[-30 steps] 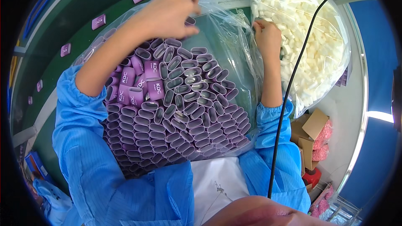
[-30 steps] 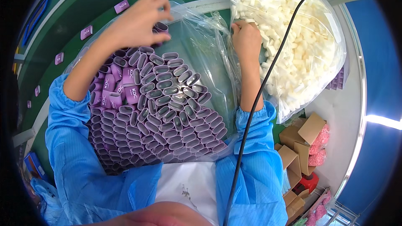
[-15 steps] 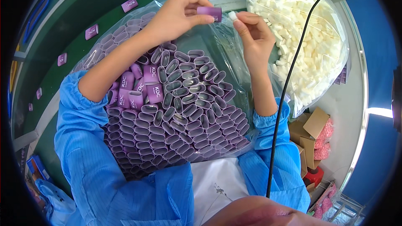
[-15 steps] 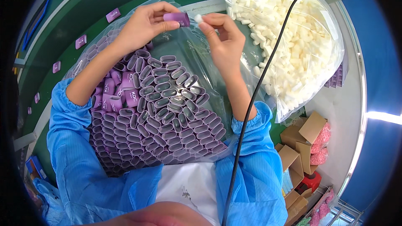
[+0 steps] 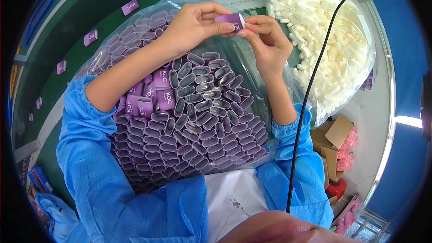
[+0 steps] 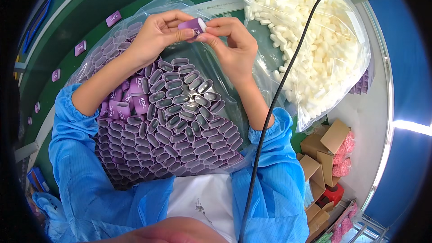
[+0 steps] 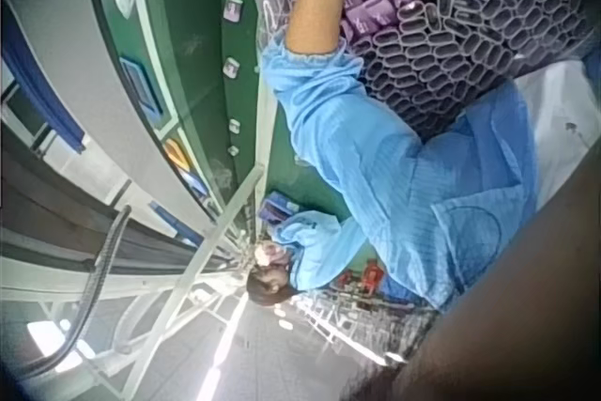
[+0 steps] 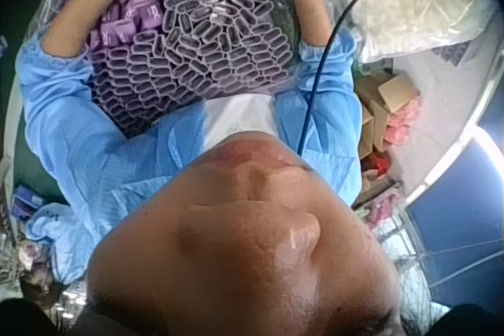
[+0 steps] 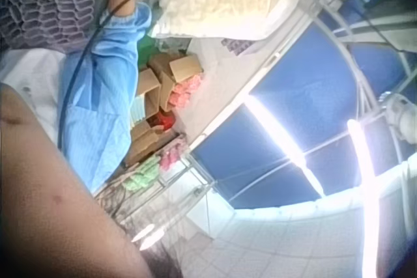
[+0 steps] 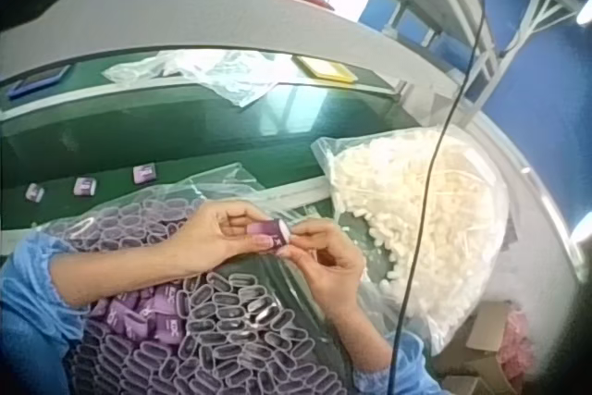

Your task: The person repeatedly picks up small purple plastic containers and white cylindrical objects from a nearby bag. They insert the white objects into the purple containers and place the assembled units onto a green table surface. The process is repetitive and involves handling items one at a time.

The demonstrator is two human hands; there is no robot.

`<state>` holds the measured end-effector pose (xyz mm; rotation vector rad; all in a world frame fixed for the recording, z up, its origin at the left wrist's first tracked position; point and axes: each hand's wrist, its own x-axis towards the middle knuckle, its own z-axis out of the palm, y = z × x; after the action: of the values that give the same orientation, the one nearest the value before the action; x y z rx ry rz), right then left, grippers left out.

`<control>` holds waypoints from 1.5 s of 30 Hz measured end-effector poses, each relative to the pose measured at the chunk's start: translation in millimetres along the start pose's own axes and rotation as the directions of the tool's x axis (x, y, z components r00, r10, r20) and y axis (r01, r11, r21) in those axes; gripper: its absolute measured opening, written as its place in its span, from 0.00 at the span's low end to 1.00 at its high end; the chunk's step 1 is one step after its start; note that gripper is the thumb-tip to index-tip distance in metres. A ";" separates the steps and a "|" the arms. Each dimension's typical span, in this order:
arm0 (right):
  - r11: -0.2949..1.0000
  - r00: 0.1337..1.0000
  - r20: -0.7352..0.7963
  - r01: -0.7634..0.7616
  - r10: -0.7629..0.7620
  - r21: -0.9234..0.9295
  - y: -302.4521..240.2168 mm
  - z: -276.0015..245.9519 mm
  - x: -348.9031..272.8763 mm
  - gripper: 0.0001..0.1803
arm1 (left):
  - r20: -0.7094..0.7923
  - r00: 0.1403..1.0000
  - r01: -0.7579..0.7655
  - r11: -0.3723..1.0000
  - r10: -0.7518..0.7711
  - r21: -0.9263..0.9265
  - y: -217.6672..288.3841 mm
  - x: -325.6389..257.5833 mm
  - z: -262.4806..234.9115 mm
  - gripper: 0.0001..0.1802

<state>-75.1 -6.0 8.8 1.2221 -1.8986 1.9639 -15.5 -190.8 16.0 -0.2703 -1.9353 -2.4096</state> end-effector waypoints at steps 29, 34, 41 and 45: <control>0.827 0.914 -0.051 0.339 -0.402 -0.448 -11.7 15.2 -1.2 0.10 | 0.130 0.991 -0.046 0.996 0.036 0.072 8.8 5.8 -4.9 0.17; 0.875 0.924 -0.102 0.309 -0.369 -0.374 -13.4 12.2 2.2 0.09 | 0.165 0.986 -0.017 0.999 0.011 0.032 11.8 6.0 -5.3 0.17; 0.294 0.965 -0.240 -0.262 0.109 -0.919 32.5 -113.3 10.8 0.07 | -0.074 0.995 0.004 0.706 0.068 0.708 30.6 42.8 -121.2 0.19; 0.017 0.987 -0.125 -0.128 0.105 -0.992 40.9 -137.7 3.3 0.09 | -0.330 0.926 0.372 0.299 -0.182 0.879 11.8 35.6 -195.9 0.20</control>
<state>-162.8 107.3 -2.2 0.4849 -2.5081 0.0950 -70.6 -381.1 -7.5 0.3631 -3.0267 -0.8898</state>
